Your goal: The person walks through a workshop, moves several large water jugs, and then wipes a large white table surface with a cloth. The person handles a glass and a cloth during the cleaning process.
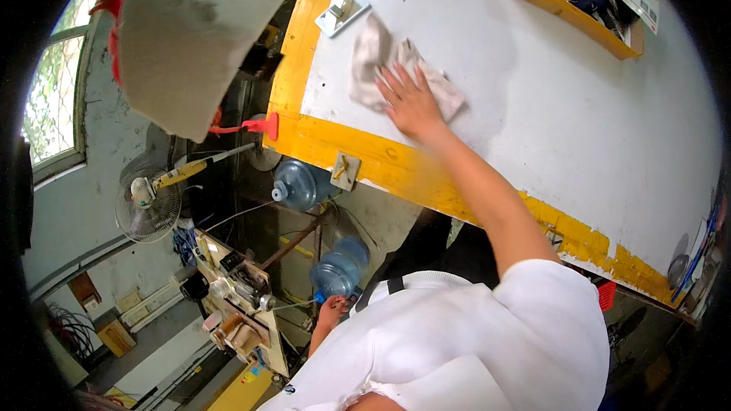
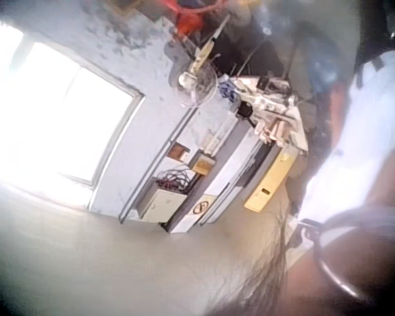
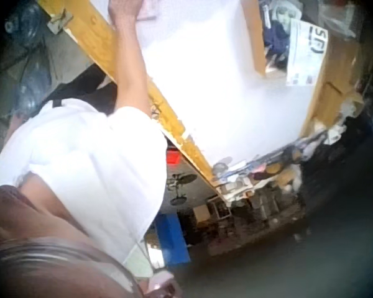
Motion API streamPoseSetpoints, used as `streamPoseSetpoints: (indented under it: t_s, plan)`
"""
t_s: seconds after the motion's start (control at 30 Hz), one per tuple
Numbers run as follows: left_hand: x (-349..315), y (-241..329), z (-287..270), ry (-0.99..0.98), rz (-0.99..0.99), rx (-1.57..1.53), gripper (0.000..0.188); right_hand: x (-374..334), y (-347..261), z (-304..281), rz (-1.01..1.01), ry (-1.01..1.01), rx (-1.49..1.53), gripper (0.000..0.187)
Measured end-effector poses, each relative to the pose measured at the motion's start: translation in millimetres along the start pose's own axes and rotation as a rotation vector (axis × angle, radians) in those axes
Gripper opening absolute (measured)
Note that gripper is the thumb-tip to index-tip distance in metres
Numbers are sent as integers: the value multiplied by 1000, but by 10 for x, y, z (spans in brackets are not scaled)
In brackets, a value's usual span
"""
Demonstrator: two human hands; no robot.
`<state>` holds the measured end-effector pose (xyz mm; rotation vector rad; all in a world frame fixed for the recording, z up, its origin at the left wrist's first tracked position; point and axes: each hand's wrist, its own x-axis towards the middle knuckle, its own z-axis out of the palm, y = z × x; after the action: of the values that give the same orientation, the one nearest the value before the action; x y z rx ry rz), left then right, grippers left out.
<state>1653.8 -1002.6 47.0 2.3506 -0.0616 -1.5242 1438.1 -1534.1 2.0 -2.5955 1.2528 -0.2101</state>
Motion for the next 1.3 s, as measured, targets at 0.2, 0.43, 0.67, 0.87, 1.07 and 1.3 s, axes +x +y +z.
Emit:
streamPoseSetpoints:
  t_s: [0.2,0.43,0.67,0.87,1.07,1.3]
  plan:
    - [289,469,-41,-36,132,-142,20,-1086,883,-207,326,68,-118,54]
    - [342,603,4,24,162,-184,17,-974,526,-197,381,-91,-57,57]
    - [223,77,-11,-31,214,-101,9,216,-579,-53,-168,-24,203,52]
    - [443,-758,-348,-124,291,-264,8,750,-922,463,-384,379,836,51]
    - [693,-401,-462,-167,215,-98,9,-174,14,384,-5,166,13,54]
    - [72,1216,280,-109,240,20,18,-122,494,-559,-3,182,68,48]
